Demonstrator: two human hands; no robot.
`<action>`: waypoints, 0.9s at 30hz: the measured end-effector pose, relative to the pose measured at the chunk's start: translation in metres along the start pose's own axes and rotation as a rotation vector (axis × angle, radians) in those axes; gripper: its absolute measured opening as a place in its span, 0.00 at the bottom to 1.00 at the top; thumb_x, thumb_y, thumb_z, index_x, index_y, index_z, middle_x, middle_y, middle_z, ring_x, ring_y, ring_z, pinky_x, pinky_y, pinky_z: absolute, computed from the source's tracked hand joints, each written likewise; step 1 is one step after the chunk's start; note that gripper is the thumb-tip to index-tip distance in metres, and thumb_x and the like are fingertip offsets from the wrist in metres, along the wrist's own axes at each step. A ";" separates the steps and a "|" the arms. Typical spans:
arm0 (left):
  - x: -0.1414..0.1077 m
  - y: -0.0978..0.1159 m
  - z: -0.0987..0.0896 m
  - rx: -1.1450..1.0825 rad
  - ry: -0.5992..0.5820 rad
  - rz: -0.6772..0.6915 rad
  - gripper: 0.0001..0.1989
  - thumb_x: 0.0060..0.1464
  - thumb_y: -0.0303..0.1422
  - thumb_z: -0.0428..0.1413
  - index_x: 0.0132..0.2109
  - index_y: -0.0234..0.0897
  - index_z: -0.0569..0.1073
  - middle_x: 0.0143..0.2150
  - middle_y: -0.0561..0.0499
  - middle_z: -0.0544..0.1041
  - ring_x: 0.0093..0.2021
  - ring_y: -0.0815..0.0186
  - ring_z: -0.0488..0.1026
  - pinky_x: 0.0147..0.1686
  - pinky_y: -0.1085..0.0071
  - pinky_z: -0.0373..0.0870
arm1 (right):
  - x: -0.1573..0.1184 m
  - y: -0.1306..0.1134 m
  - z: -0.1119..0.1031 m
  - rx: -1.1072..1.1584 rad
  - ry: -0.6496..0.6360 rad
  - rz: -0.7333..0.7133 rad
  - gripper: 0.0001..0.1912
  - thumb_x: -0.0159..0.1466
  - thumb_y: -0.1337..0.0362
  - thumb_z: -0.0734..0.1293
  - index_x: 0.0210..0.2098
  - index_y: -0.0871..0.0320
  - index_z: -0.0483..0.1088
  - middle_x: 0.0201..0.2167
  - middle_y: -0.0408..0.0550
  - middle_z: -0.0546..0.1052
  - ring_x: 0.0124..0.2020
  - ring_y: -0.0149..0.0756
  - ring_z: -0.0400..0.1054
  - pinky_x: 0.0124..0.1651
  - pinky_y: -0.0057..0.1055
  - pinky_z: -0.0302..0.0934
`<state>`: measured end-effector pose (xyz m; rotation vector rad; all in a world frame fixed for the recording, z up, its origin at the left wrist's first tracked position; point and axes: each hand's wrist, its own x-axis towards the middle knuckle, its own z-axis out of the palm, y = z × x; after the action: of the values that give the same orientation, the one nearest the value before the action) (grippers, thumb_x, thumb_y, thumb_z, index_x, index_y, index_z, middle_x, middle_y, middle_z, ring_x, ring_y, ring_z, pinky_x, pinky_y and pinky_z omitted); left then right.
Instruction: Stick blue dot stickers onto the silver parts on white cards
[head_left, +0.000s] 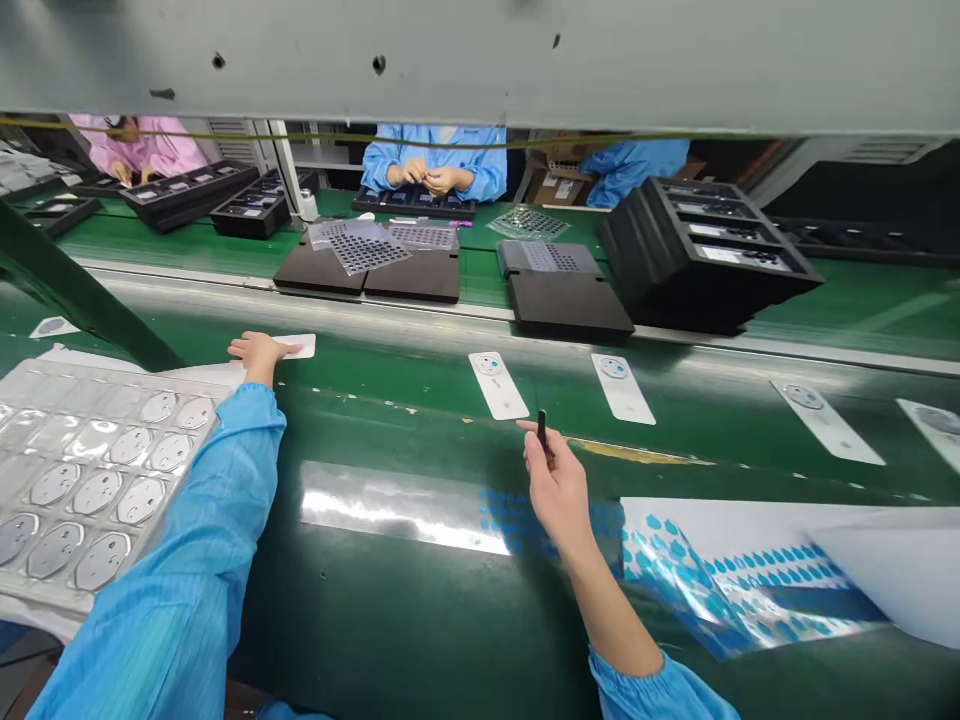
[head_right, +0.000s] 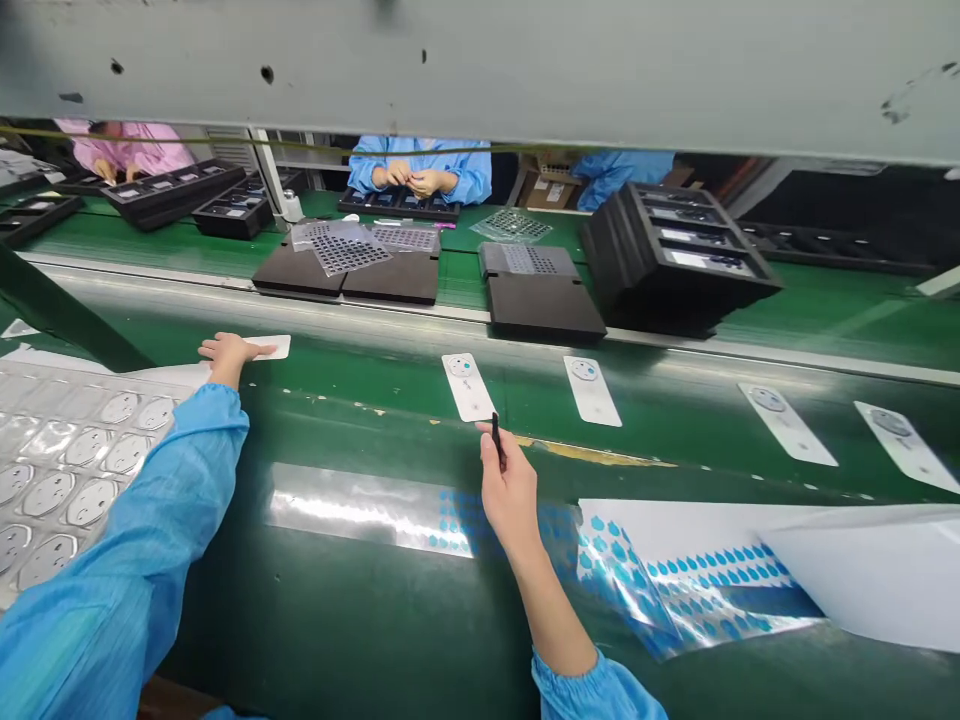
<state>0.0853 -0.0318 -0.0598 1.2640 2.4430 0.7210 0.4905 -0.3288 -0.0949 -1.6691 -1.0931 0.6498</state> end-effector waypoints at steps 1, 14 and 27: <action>0.004 0.001 -0.001 0.003 0.007 -0.037 0.53 0.27 0.41 0.79 0.55 0.23 0.61 0.67 0.08 0.50 0.71 0.18 0.42 0.62 0.24 0.41 | -0.009 0.001 -0.001 -0.037 -0.005 -0.019 0.26 0.72 0.43 0.61 0.53 0.56 0.77 0.29 0.43 0.68 0.28 0.37 0.61 0.31 0.33 0.55; -0.107 0.024 -0.019 -0.747 -0.565 0.627 0.39 0.38 0.30 0.73 0.59 0.35 0.71 0.43 0.48 0.80 0.41 0.60 0.78 0.44 0.68 0.76 | -0.046 0.007 -0.015 0.274 -0.364 0.111 0.23 0.68 0.43 0.69 0.43 0.58 0.75 0.28 0.46 0.76 0.28 0.37 0.71 0.34 0.34 0.70; -0.301 -0.059 0.007 -0.054 -0.970 1.223 0.34 0.53 0.34 0.71 0.65 0.43 0.71 0.63 0.40 0.73 0.59 0.48 0.69 0.58 0.50 0.68 | -0.069 0.021 -0.011 0.010 -0.471 0.075 0.22 0.74 0.44 0.61 0.42 0.57 0.72 0.28 0.48 0.77 0.28 0.37 0.73 0.29 0.31 0.65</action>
<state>0.2204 -0.3053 -0.0890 2.2975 0.7518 0.2294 0.4758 -0.3969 -0.1162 -1.5934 -1.3537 1.1345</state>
